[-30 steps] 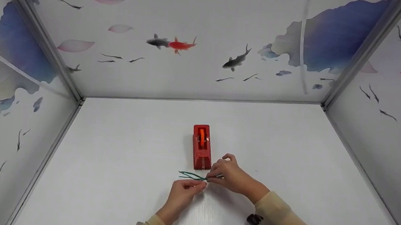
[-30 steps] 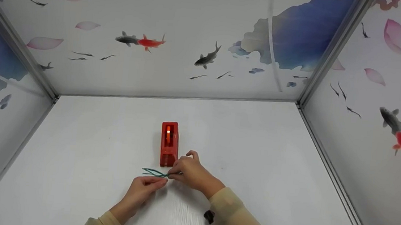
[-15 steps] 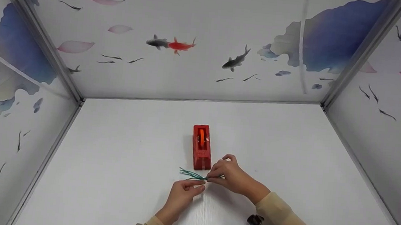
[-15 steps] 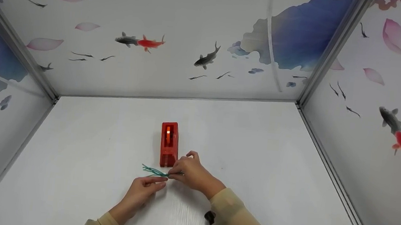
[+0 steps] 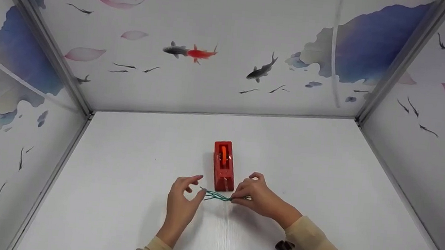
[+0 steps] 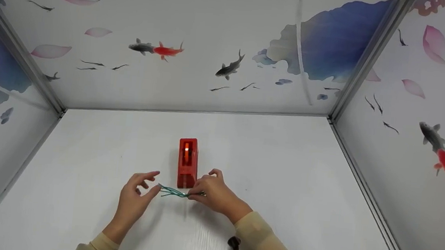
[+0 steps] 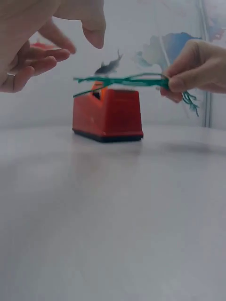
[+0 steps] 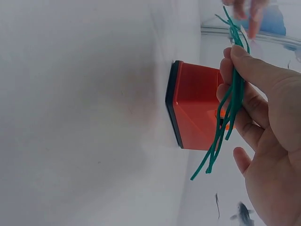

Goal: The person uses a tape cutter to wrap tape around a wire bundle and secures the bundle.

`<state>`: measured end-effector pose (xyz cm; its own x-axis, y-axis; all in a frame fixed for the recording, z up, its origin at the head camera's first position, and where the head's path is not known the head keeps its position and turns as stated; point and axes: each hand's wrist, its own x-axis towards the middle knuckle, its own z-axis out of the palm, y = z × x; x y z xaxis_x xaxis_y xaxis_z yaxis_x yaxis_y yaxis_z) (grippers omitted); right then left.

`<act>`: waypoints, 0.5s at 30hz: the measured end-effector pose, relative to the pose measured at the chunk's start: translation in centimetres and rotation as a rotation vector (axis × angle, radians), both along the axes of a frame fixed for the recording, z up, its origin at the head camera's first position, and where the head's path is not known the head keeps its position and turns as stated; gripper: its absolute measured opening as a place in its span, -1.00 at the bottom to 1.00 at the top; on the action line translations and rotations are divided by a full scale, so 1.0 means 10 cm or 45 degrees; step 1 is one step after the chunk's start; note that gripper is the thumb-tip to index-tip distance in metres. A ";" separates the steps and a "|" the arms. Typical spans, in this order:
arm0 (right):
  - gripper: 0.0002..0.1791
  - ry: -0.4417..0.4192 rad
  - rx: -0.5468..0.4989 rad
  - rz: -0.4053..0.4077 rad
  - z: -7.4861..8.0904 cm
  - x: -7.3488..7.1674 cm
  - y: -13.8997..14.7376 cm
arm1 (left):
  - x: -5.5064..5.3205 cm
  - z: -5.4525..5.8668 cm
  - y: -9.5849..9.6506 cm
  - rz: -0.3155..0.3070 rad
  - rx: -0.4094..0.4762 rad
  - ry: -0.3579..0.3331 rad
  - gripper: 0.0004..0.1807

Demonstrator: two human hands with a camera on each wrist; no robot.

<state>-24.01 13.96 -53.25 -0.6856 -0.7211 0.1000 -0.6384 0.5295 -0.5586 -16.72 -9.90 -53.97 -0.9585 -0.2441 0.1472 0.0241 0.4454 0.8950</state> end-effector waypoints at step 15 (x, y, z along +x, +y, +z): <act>-0.84 0.088 -0.024 0.035 0.05 0.01 -0.03 | -0.18 0.09 -0.01 -0.478 -0.804 0.124 -0.70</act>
<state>-23.94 13.69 -52.75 -0.6567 -0.7370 0.1600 -0.6898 0.5013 -0.5224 -18.50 -9.96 -53.04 -0.9362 0.2570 0.2399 0.3425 0.8208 0.4571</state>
